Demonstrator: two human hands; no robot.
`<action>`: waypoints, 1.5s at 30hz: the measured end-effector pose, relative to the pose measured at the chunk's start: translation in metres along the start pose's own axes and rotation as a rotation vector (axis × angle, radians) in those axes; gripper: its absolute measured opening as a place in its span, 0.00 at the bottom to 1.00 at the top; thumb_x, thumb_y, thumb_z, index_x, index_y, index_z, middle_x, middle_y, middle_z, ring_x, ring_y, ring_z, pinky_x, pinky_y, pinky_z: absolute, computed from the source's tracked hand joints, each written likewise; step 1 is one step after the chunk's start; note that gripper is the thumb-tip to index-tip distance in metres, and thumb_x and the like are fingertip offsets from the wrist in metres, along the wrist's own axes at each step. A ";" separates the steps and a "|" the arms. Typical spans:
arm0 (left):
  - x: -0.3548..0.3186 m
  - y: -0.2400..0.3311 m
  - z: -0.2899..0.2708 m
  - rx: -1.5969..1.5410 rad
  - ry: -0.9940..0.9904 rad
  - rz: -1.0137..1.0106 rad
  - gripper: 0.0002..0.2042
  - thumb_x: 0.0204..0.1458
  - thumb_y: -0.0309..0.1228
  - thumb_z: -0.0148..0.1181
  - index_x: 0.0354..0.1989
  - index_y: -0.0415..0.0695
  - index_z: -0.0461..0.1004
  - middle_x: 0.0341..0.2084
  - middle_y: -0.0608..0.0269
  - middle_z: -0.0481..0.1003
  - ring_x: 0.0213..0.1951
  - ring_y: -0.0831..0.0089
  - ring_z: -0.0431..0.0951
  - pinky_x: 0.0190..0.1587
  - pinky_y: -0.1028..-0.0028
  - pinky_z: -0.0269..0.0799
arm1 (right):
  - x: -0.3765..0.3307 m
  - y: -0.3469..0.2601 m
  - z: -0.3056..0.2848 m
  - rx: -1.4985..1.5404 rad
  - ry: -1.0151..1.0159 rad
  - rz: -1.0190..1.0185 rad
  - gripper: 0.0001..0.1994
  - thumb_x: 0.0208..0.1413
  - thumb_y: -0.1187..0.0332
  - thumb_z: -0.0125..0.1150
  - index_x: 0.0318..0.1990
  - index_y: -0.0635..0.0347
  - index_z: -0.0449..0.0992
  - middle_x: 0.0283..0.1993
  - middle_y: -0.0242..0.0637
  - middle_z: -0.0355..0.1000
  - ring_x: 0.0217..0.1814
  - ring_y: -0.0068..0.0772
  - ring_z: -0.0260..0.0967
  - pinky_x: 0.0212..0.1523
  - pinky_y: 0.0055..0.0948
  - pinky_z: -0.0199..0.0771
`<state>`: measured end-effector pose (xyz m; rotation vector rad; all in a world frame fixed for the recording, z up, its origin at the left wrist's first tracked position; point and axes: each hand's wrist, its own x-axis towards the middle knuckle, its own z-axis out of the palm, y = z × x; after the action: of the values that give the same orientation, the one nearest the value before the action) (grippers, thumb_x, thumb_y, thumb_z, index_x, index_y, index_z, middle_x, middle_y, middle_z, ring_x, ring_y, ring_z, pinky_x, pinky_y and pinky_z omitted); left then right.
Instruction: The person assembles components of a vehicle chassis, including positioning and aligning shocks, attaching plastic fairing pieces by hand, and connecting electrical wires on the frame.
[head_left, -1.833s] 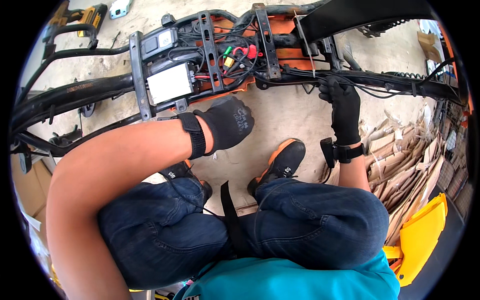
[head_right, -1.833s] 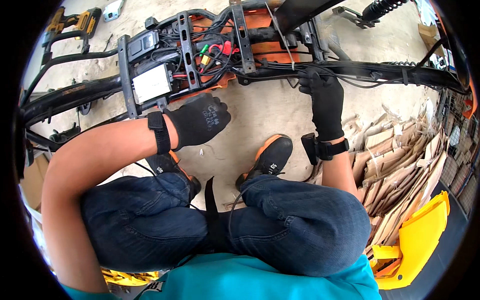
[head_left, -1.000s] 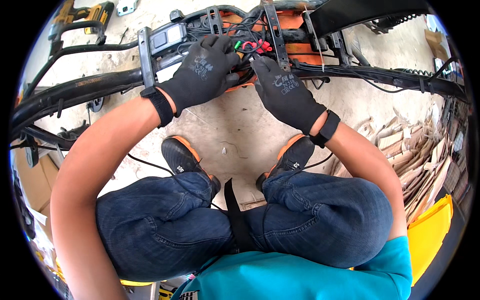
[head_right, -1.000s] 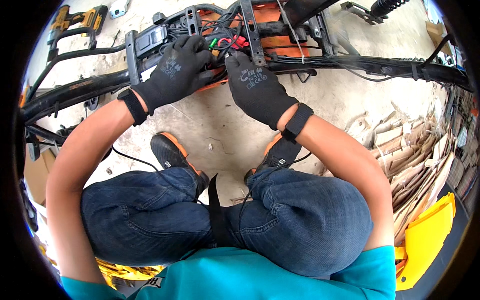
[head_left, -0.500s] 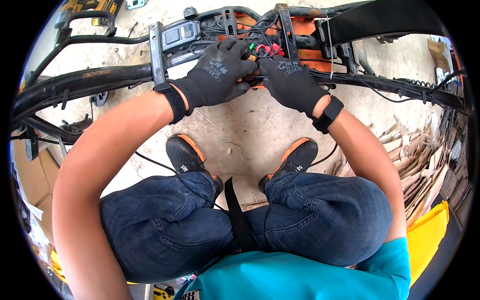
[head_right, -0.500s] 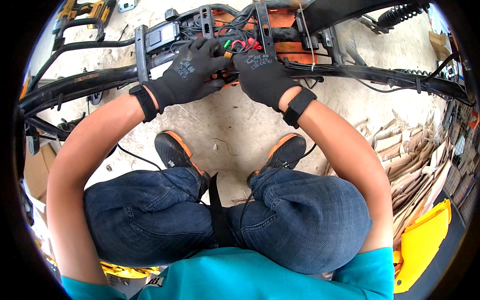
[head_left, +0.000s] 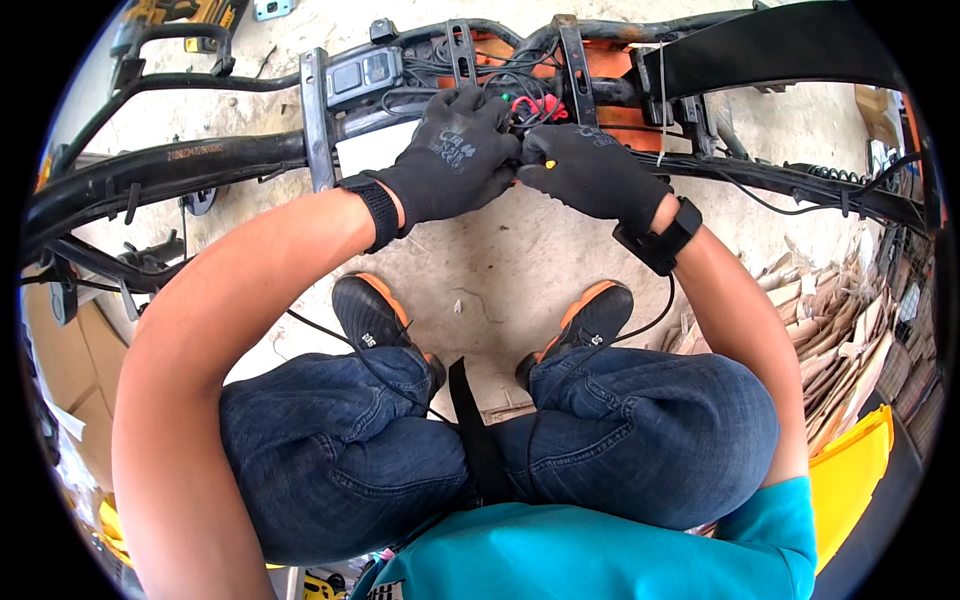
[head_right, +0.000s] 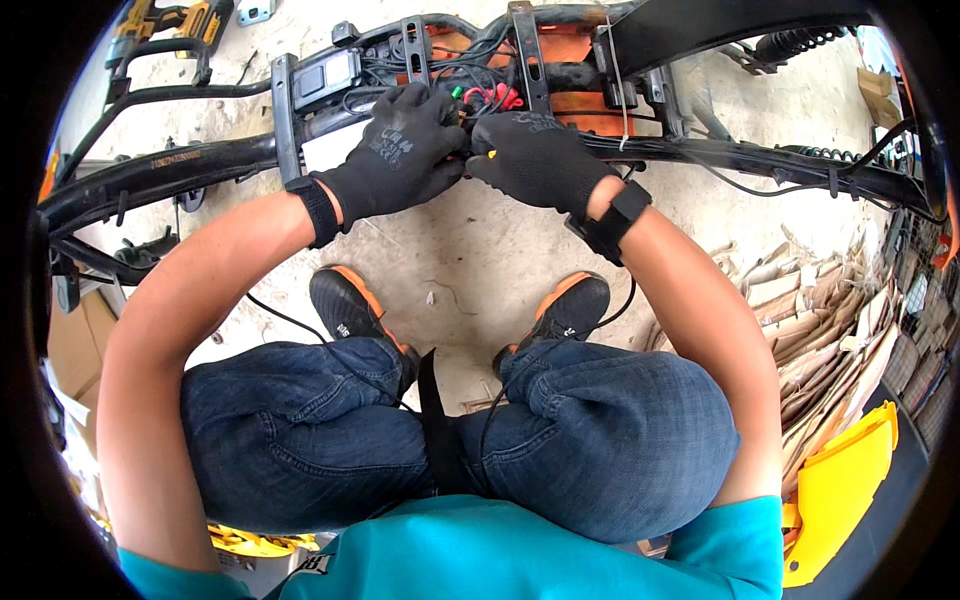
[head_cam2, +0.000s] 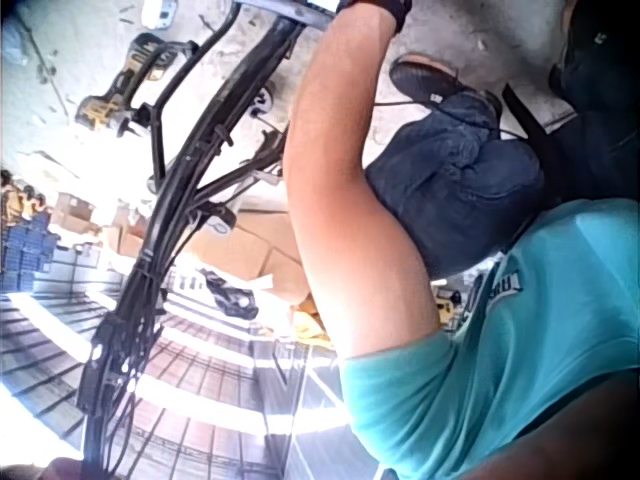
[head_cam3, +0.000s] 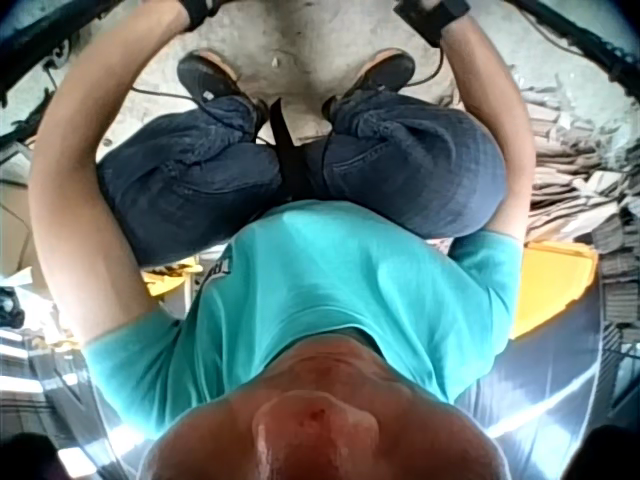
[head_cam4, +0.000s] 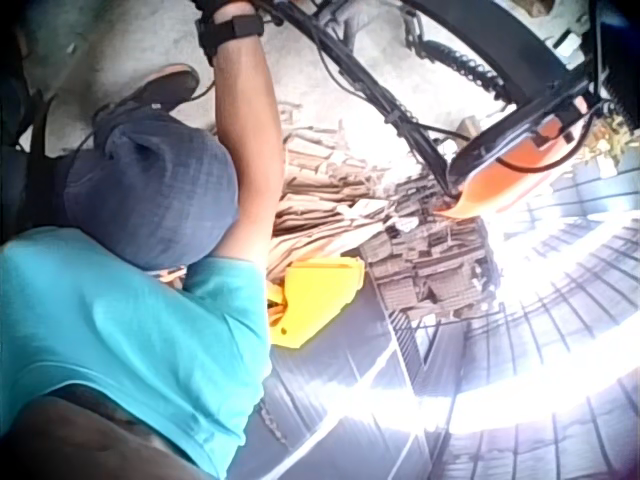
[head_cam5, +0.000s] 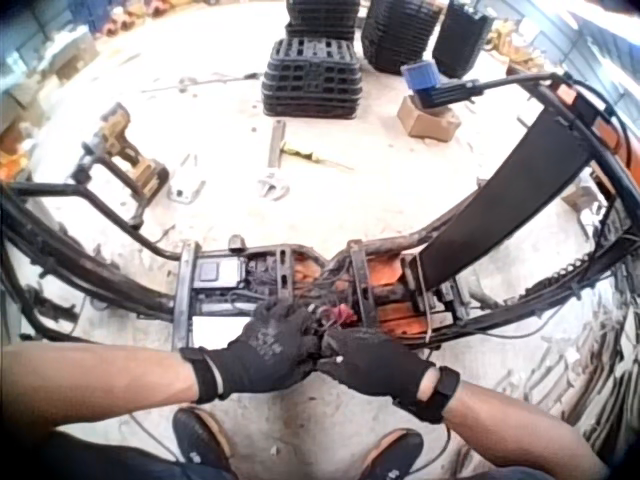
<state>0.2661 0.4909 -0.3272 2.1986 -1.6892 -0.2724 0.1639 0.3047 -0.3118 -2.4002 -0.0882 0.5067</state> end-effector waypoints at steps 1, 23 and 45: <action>0.001 0.001 0.000 -0.004 0.016 0.013 0.12 0.45 0.40 0.67 0.36 0.51 0.80 0.38 0.58 0.69 0.48 0.57 0.67 0.53 0.55 0.63 | -0.002 0.000 0.000 0.039 0.041 -0.016 0.13 0.57 0.60 0.60 0.43 0.58 0.73 0.37 0.47 0.74 0.41 0.51 0.72 0.41 0.43 0.71; 0.028 0.026 -0.004 0.161 -0.150 -0.006 0.10 0.51 0.34 0.58 0.41 0.49 0.73 0.37 0.57 0.74 0.44 0.59 0.74 0.49 0.57 0.64 | -0.108 0.042 0.009 1.096 0.675 0.666 0.13 0.60 0.60 0.61 0.41 0.62 0.74 0.34 0.33 0.74 0.29 0.19 0.69 0.30 0.21 0.74; 0.041 0.021 0.005 0.456 -0.148 0.265 0.09 0.47 0.29 0.55 0.37 0.45 0.72 0.30 0.60 0.73 0.40 0.63 0.73 0.46 0.62 0.67 | -0.089 0.054 0.010 1.397 0.720 0.697 0.08 0.57 0.65 0.64 0.35 0.60 0.73 0.28 0.34 0.74 0.23 0.18 0.67 0.23 0.19 0.68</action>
<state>0.2565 0.4456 -0.3210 2.2584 -2.2848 0.0258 0.0746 0.2520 -0.3235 -1.0226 1.0698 -0.0897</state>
